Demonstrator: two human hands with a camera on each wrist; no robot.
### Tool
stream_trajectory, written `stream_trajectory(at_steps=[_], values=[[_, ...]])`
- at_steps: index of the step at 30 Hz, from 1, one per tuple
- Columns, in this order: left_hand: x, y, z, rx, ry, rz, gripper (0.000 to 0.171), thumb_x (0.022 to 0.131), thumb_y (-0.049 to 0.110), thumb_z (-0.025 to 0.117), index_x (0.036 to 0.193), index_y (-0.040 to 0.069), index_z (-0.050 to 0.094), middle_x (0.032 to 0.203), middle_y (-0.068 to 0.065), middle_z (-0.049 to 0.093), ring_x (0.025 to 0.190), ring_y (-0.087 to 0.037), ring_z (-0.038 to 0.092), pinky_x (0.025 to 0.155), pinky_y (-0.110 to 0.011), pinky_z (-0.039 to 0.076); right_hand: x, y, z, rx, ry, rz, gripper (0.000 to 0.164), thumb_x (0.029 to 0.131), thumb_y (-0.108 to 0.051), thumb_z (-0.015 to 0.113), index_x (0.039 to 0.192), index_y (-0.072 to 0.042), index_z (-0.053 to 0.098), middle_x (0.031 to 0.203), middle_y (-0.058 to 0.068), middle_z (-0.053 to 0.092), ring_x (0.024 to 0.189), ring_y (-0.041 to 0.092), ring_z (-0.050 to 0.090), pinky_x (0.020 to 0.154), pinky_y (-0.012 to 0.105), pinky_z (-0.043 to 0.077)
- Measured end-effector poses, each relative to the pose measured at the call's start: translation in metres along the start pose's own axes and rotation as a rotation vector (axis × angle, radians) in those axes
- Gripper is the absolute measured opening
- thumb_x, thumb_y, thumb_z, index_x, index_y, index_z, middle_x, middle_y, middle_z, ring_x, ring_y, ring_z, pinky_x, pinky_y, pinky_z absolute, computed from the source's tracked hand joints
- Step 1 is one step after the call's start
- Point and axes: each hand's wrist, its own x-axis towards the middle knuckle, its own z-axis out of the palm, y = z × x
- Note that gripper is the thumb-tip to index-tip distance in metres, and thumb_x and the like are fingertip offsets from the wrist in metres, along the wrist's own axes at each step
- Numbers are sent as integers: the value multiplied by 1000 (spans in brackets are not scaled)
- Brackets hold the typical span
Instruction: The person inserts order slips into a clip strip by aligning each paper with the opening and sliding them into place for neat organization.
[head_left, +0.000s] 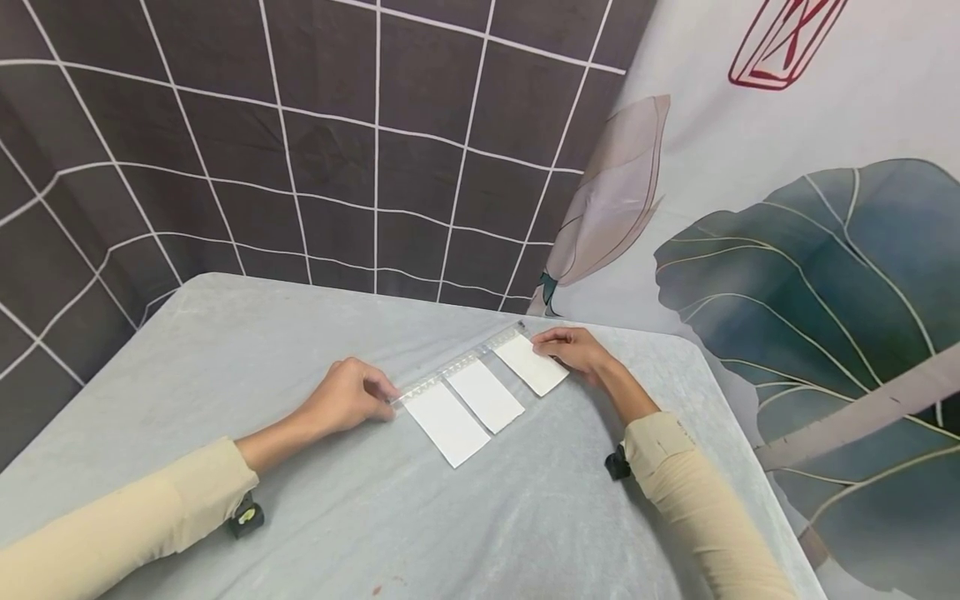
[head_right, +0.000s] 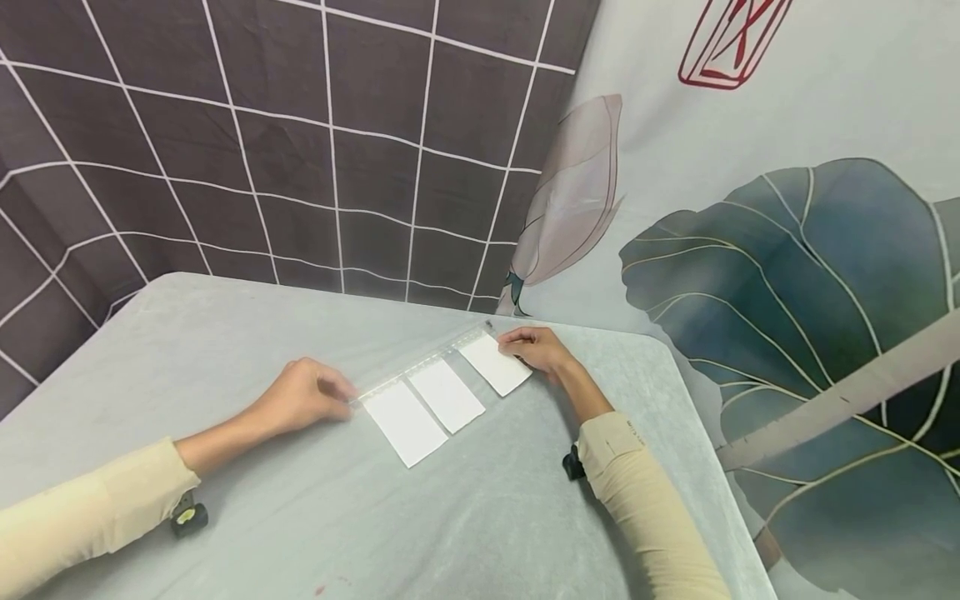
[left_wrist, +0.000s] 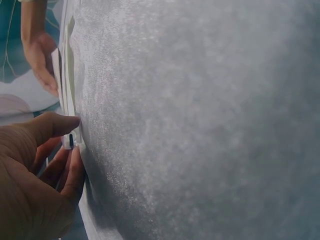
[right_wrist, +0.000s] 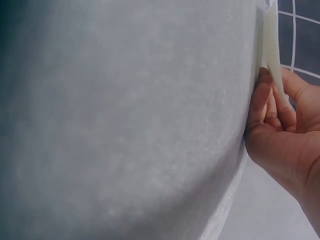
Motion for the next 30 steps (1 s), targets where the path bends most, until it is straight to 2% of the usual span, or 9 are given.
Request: stream_trajectory(at_steps=[3,8,12,17,21,24,27,30], values=[[4,-9,3,2,-12,-14,26,69,21,100,85,38,88,80,19,80,81,-10,74,73,-30,61,0,1,1,7,7,3,38,106,-31,78,139,-13,79,146,12,74,127,22,65,112,38,49],[4,-9,2,3,-13,-18,25,68,23,101,85,37,88,80,19,81,80,-10,75,73,-30,62,0,0,1,31,10,-1,36,105,-29,79,137,-12,79,141,10,76,122,21,66,109,35,49],[-2,5,-3,-18,-1,6,22,69,21,99,86,30,89,81,13,81,79,-9,73,71,-27,59,-1,0,2,23,9,0,36,106,-30,79,137,-12,79,143,11,75,126,22,65,112,38,50],[-17,39,-14,-53,12,39,20,71,11,95,89,14,90,82,0,83,76,-13,70,68,-27,56,-1,0,4,18,18,3,36,106,-32,79,137,-14,79,144,11,75,128,24,65,115,40,49],[-22,54,-19,-42,-4,-14,19,72,6,93,90,12,90,83,-1,83,79,-13,71,72,-27,57,-2,0,6,11,15,-7,38,106,-32,79,138,-14,79,142,11,76,125,22,66,111,37,49],[-21,53,-18,-35,1,-15,18,72,7,93,89,14,90,82,1,83,78,-11,70,72,-26,56,-3,1,6,11,16,-11,38,105,-31,79,138,-13,79,141,10,77,124,22,66,111,37,49],[-20,48,-16,-38,19,28,18,71,8,91,88,14,89,80,1,82,76,-11,69,69,-27,55,-4,1,6,13,18,-13,38,105,-31,80,139,-12,79,140,10,77,125,22,66,112,39,49],[-19,47,-15,-46,16,25,17,72,8,91,88,14,89,80,2,82,75,-10,70,69,-28,56,-4,2,4,14,13,-16,39,105,-31,80,139,-12,79,139,10,77,125,23,66,113,40,49]])
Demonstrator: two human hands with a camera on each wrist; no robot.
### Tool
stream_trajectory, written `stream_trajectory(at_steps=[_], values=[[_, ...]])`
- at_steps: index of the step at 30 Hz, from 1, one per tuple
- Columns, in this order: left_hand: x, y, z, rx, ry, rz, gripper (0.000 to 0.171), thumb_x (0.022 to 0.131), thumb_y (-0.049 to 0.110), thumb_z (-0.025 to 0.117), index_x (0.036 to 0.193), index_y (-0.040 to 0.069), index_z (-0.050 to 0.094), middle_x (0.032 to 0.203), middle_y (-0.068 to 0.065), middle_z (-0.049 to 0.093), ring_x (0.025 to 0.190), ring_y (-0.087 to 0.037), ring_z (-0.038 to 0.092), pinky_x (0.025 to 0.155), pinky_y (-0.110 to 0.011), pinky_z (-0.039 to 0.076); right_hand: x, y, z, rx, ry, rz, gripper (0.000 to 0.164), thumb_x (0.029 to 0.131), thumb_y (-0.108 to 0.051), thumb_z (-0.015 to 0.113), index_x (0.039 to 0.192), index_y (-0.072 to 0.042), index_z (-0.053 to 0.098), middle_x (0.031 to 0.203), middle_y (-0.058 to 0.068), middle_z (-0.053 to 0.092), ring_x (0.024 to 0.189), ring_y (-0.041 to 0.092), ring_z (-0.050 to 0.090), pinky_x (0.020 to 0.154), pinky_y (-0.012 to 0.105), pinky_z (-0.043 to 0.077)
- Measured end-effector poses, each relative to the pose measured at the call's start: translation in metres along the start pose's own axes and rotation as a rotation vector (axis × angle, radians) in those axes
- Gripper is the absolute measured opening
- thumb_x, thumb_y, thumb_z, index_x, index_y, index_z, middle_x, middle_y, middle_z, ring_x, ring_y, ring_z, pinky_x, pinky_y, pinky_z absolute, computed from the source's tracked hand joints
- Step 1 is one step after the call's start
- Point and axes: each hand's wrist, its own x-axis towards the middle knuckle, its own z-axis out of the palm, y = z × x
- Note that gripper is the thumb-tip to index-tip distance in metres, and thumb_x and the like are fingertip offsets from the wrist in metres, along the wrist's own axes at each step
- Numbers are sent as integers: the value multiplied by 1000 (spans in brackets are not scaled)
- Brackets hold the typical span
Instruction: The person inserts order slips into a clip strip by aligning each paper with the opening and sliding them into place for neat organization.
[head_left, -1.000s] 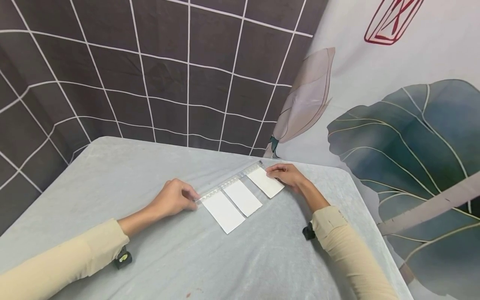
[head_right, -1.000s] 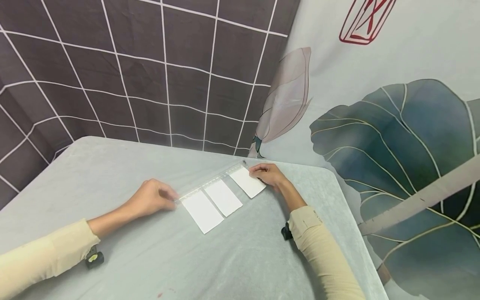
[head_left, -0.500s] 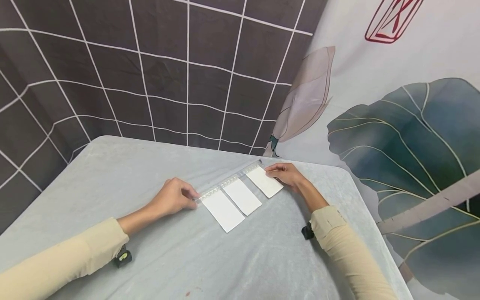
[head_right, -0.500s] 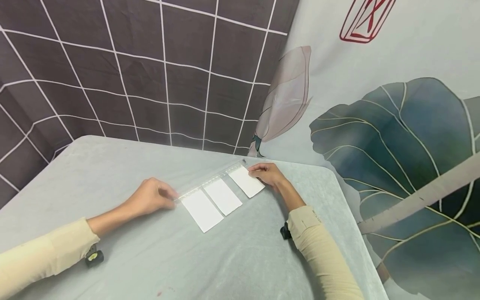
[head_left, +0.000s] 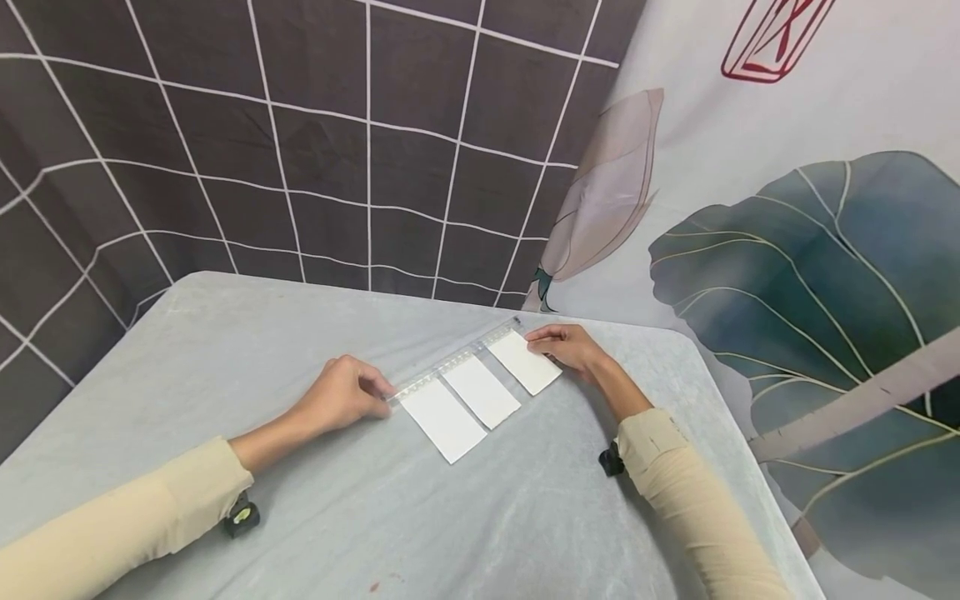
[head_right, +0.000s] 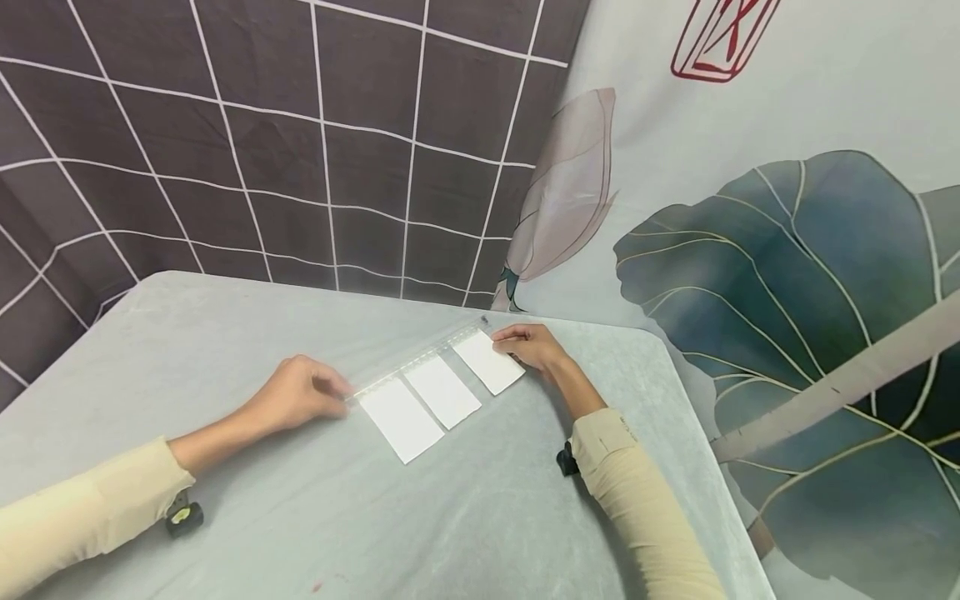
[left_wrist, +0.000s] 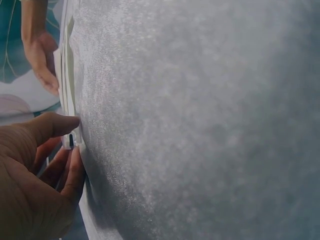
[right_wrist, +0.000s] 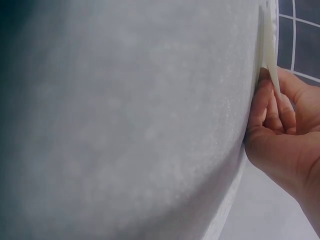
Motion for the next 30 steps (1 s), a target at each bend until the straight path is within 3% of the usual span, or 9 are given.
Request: stream_trajectory(at_steps=[2,6,9,13,20,27,30], values=[[-1,3,-1,-3,-9,-15,17,73,8,91,88,14,89,81,2,83,77,-11,71,71,-29,57,0,0,-1,-1,-4,-1,38,105,-30,80,139,-12,79,138,10,78,125,23,66,113,39,49],[1,-2,1,-17,-6,20,17,72,9,92,88,14,89,82,1,83,75,-12,71,68,-27,56,1,-1,-2,-10,-8,-13,37,106,-30,79,138,-12,79,134,7,80,119,19,67,107,35,51],[5,-14,4,-12,12,57,18,72,12,94,88,15,89,83,1,84,73,-14,70,64,-27,54,2,-1,-1,-3,-9,-20,36,106,-28,79,138,-11,79,130,5,81,112,15,68,101,31,53],[5,-18,5,-7,13,47,18,71,13,95,88,15,89,85,0,85,74,-14,70,65,-28,55,3,-2,1,5,-12,-19,35,105,-25,79,137,-10,79,125,3,83,107,12,68,98,29,54],[-1,6,0,18,-13,-26,18,72,9,94,89,12,89,88,-1,86,79,-12,71,71,-27,57,1,-3,3,0,-22,-20,35,105,-25,79,137,-10,79,124,2,83,107,12,67,98,29,53],[1,4,1,37,-24,-55,18,73,8,94,90,14,90,87,1,85,80,-12,69,72,-27,56,2,-3,3,5,-26,-28,34,105,-24,80,136,-9,80,116,-3,83,102,10,67,94,27,53],[-1,10,-1,34,-20,-59,18,74,6,94,91,11,90,87,-1,85,80,-12,69,72,-27,56,2,-4,3,5,-26,-28,35,105,-24,80,136,-9,79,117,-2,83,103,11,67,94,27,53]])
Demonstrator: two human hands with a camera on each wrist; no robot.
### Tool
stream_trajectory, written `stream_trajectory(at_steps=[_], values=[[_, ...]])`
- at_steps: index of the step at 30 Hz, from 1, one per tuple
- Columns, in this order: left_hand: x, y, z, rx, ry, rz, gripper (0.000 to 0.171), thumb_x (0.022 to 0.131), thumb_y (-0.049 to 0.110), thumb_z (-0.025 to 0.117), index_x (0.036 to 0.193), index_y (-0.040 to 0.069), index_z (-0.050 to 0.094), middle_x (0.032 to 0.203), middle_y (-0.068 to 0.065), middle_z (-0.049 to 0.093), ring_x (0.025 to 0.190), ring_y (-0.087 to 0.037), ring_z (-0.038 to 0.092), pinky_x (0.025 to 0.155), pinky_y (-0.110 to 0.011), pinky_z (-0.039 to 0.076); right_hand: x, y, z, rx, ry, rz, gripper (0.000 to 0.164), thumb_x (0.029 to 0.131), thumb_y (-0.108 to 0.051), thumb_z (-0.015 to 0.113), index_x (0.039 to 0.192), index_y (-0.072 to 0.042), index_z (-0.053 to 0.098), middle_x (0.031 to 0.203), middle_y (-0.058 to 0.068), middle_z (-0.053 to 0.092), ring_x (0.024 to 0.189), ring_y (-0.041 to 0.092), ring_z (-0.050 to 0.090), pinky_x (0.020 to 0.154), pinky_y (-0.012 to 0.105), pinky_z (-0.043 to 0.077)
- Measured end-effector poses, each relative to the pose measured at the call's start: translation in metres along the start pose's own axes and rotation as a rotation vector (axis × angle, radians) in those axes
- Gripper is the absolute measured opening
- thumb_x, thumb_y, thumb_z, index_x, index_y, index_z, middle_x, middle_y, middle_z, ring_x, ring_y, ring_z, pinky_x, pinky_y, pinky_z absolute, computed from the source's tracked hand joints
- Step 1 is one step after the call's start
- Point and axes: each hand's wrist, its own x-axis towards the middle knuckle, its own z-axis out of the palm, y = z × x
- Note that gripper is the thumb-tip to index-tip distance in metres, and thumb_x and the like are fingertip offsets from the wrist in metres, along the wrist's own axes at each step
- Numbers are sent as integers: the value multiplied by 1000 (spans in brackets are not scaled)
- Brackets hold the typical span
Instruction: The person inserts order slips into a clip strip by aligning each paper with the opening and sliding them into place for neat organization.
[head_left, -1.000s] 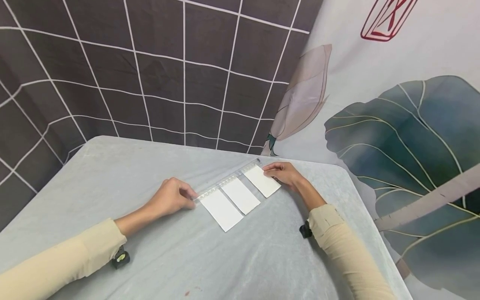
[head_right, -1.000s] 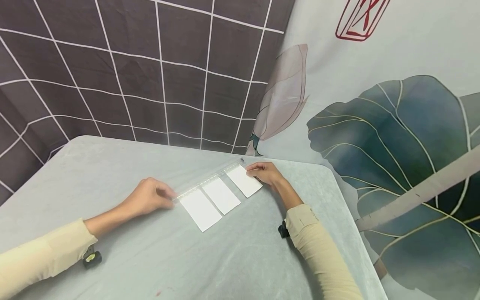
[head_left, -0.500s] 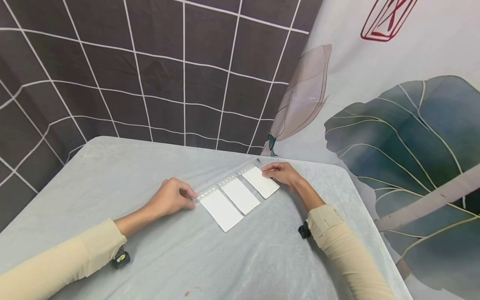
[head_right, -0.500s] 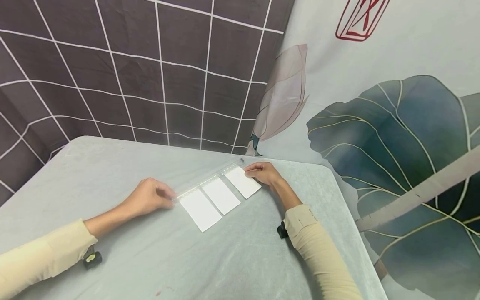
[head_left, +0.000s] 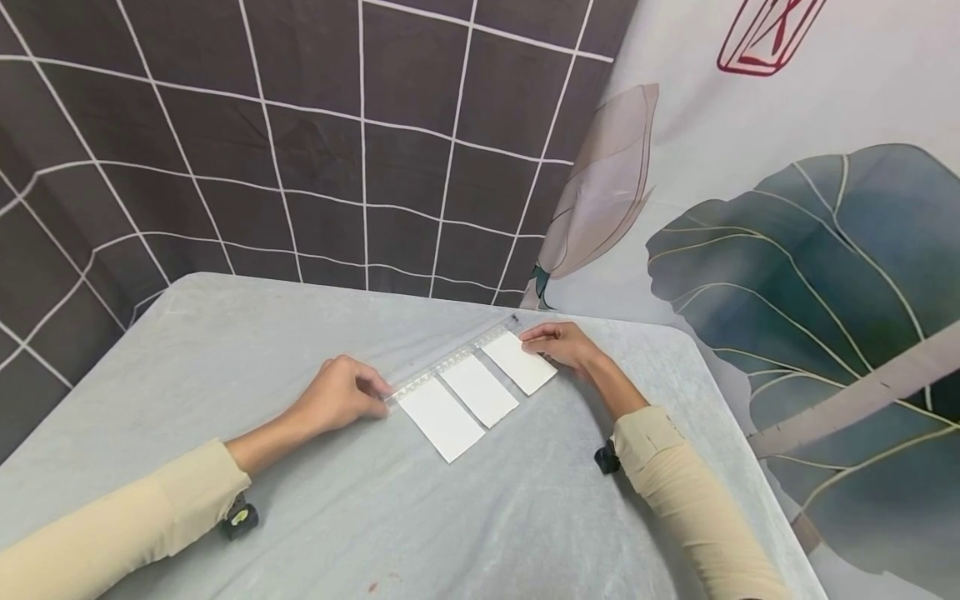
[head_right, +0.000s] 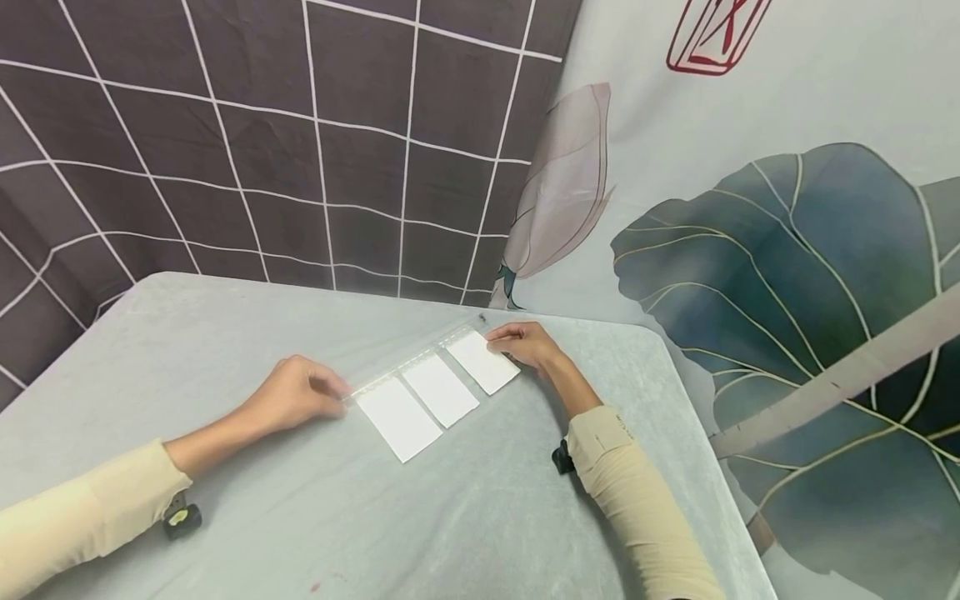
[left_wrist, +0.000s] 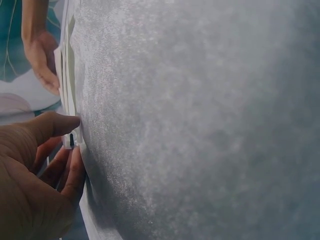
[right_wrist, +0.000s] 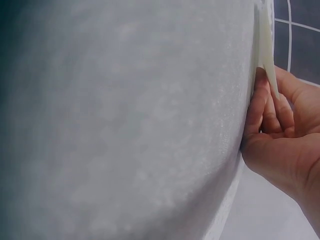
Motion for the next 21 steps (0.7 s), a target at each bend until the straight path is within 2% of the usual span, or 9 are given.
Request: stream_trajectory(at_steps=[9,15,21], values=[[-1,1,-1,1,-1,-4,18,74,6,93,91,11,90,86,-1,85,80,-12,70,73,-27,56,-1,-3,-1,1,-10,16,36,104,-26,81,137,-10,79,122,1,82,107,14,67,97,30,53],[-1,0,-2,-3,2,-1,18,74,6,93,92,10,90,85,-1,85,79,-11,70,73,-27,56,-3,-8,3,-17,-17,19,36,105,-26,81,138,-11,80,131,7,82,115,18,68,103,33,53],[-1,-1,-2,-6,1,2,19,74,7,93,92,11,90,87,-1,85,80,-11,70,73,-27,57,-3,-9,6,-15,-16,34,34,104,-26,81,136,-12,80,132,7,81,120,23,68,106,37,51]])
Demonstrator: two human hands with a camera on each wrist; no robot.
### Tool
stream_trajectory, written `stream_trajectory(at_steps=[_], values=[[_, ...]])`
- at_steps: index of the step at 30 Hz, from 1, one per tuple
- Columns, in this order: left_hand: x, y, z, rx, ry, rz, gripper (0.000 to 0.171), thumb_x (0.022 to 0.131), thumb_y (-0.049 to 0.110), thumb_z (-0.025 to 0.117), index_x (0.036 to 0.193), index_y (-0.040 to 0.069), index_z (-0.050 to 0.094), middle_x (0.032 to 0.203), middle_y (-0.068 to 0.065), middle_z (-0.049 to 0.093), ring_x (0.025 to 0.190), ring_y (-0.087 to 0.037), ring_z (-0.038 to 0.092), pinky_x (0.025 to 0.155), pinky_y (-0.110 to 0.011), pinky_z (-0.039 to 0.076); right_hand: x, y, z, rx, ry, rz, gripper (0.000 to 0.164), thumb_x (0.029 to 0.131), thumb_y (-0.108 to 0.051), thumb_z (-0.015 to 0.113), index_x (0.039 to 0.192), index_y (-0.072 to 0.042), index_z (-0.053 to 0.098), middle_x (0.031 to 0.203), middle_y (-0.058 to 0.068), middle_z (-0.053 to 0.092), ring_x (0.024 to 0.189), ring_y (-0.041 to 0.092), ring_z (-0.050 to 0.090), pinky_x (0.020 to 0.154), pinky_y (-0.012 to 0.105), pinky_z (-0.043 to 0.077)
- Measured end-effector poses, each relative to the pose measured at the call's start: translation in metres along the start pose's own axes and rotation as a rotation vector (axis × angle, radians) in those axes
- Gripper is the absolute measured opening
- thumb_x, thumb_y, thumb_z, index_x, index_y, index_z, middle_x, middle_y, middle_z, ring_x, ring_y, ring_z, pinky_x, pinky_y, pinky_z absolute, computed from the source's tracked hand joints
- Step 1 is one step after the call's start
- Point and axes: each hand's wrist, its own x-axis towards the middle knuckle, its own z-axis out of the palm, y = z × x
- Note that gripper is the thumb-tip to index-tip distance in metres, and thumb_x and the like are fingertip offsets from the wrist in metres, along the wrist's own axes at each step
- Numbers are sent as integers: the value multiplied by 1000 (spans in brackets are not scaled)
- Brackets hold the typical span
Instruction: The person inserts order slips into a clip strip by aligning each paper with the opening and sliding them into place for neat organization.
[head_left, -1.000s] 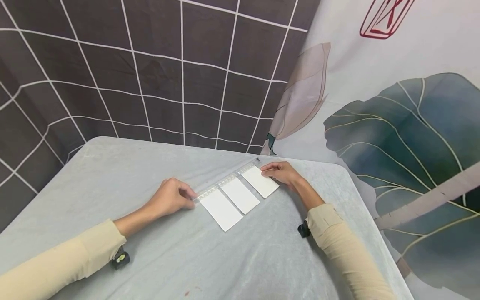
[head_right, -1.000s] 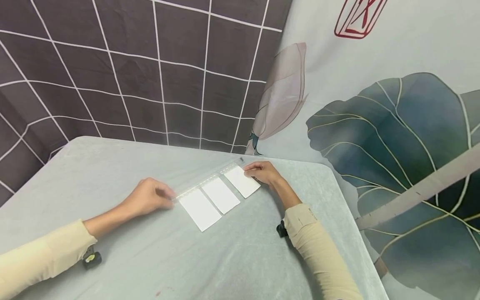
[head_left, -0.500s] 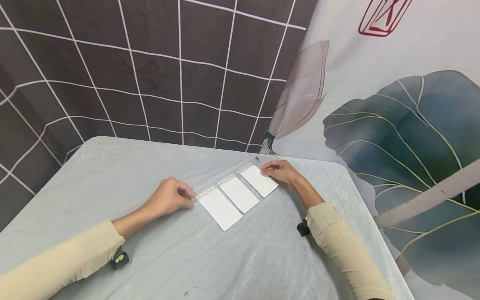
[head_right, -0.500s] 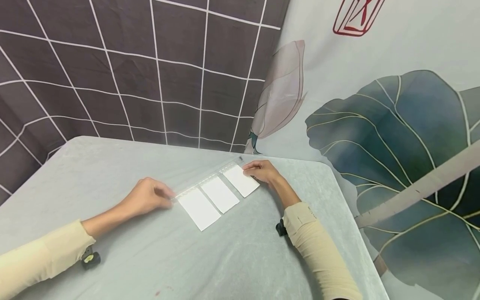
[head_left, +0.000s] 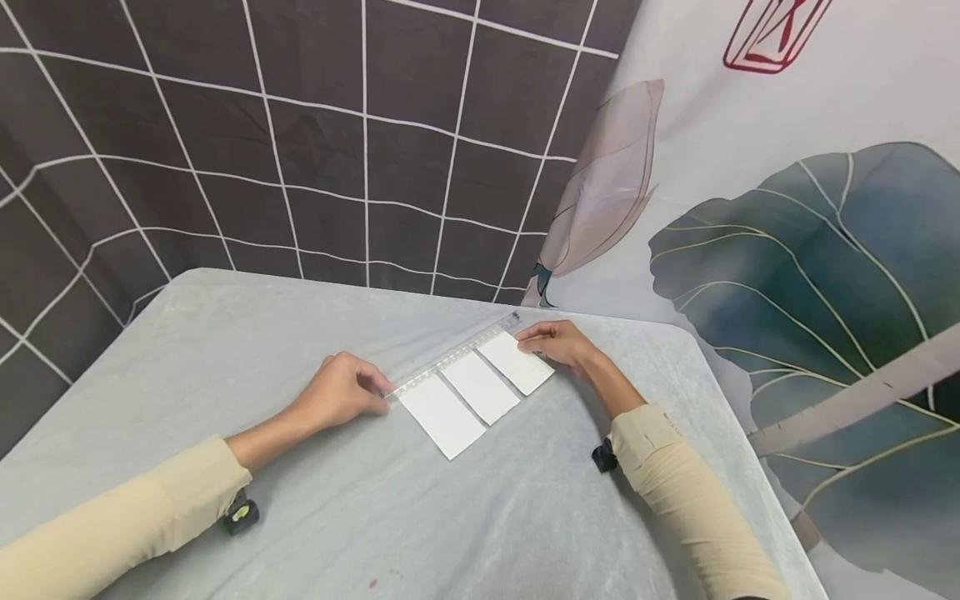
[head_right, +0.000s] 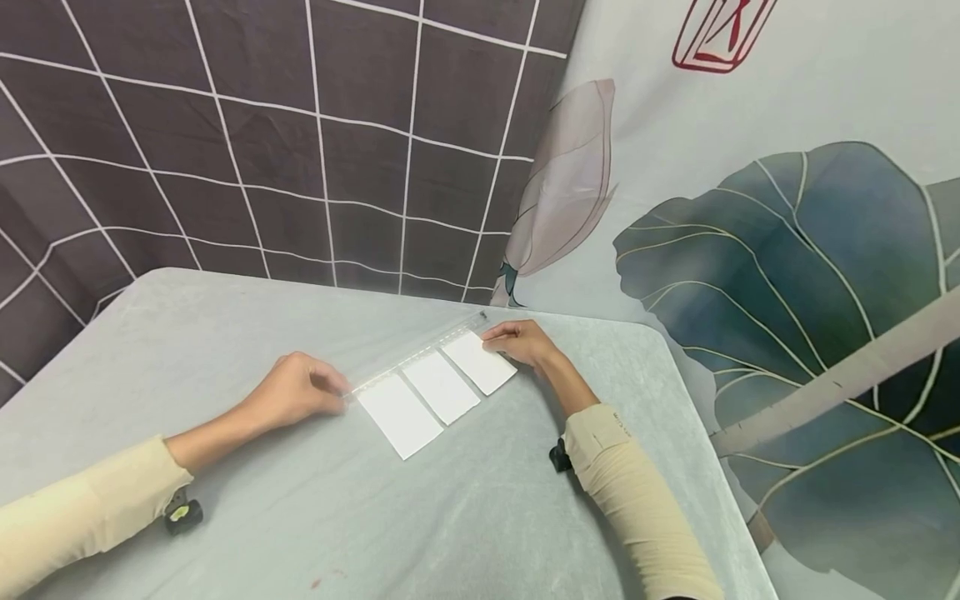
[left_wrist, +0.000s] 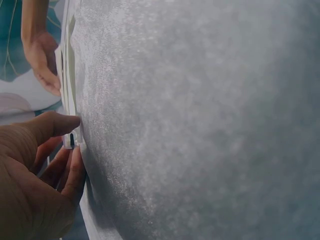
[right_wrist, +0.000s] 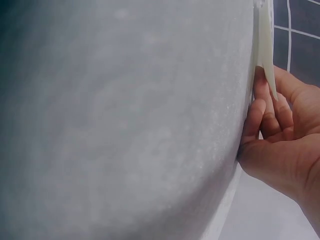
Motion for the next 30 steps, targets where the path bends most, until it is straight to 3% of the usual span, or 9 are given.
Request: stream_trajectory(at_steps=[9,13,18,22,28,30], values=[[0,1,0,-9,1,4,19,74,8,93,93,10,90,87,-1,85,80,-11,71,73,-26,57,0,-1,-1,11,8,-8,34,105,-26,81,136,-12,81,140,12,79,137,32,67,121,48,49],[4,-10,4,-20,8,36,19,74,11,93,93,14,90,84,3,85,80,-10,73,72,-27,57,-1,-2,-4,-36,3,-33,32,105,-26,80,133,-11,82,135,10,81,123,25,70,108,39,54],[7,-29,10,-5,34,71,19,74,18,93,92,21,90,83,12,84,79,-7,72,70,-25,56,4,-3,-11,-99,27,-124,31,103,-23,81,128,-5,82,113,3,85,95,11,68,83,28,54],[3,-25,10,-26,58,100,19,74,16,92,94,16,90,84,5,84,80,-12,73,71,-27,56,11,-2,-17,-68,87,-182,30,102,-13,81,127,3,80,103,1,85,84,6,65,74,25,53],[0,-26,12,11,71,89,20,76,18,91,96,19,90,84,8,83,83,-10,73,76,-28,57,26,0,-20,-6,145,-267,34,101,-2,79,131,11,75,115,20,85,84,-3,68,75,16,55],[4,-35,16,37,75,82,20,76,20,92,96,24,90,84,13,82,82,-5,71,76,-26,56,30,1,-21,-3,148,-289,36,101,-1,79,133,12,74,125,26,82,91,-1,72,78,13,55]])
